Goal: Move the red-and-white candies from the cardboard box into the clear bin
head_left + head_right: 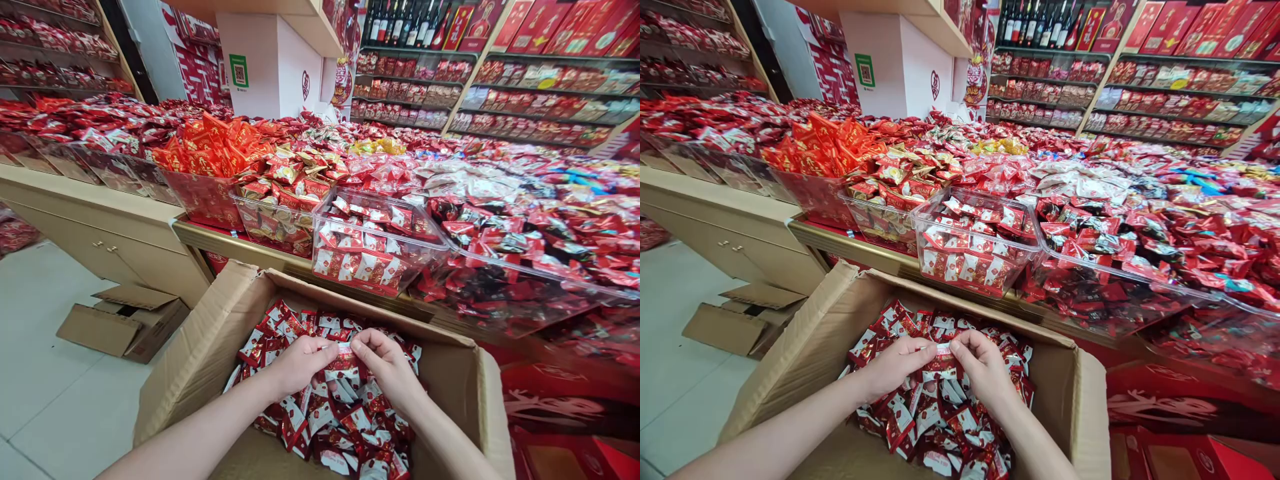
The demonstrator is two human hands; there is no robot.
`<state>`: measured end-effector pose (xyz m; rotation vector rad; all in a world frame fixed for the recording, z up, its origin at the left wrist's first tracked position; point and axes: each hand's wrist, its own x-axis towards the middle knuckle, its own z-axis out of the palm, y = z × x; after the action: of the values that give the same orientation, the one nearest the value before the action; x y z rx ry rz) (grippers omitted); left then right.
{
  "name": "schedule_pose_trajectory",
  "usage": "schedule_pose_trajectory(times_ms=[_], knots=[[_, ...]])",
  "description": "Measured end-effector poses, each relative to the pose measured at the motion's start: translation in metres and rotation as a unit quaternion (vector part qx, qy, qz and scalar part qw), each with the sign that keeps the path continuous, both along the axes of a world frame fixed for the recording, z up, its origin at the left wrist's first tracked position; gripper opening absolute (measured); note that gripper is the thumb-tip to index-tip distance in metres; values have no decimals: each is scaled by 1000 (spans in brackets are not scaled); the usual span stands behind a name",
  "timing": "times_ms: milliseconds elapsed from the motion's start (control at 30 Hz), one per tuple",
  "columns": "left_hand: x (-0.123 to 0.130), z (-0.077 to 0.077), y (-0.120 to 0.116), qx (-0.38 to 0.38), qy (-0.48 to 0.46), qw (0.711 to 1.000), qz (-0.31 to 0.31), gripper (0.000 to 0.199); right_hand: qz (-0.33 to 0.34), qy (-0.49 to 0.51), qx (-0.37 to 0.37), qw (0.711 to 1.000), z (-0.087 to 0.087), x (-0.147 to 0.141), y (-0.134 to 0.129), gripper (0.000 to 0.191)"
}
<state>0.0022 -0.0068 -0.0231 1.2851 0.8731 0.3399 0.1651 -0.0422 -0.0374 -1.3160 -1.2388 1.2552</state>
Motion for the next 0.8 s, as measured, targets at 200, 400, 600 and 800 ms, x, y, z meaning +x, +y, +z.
schedule_pose_trajectory(times_ms=[200, 400, 600, 800], knots=[[5, 5, 1, -25, -30, 996, 83, 38, -18, 87, -42, 995, 4, 2, -1, 27], [4, 1, 2, -6, -64, 989, 135, 28, -32, 69, -43, 996, 2, 2, -1, 24], [2, -1, 3, 48, -34, 994, 89, 20, -28, 61, 8, 998, 2, 3, -3, 18], [1, 3, 2, 36, -57, 995, 74, 23, -29, 27, 89, 995, 4, 7, -7, 14]])
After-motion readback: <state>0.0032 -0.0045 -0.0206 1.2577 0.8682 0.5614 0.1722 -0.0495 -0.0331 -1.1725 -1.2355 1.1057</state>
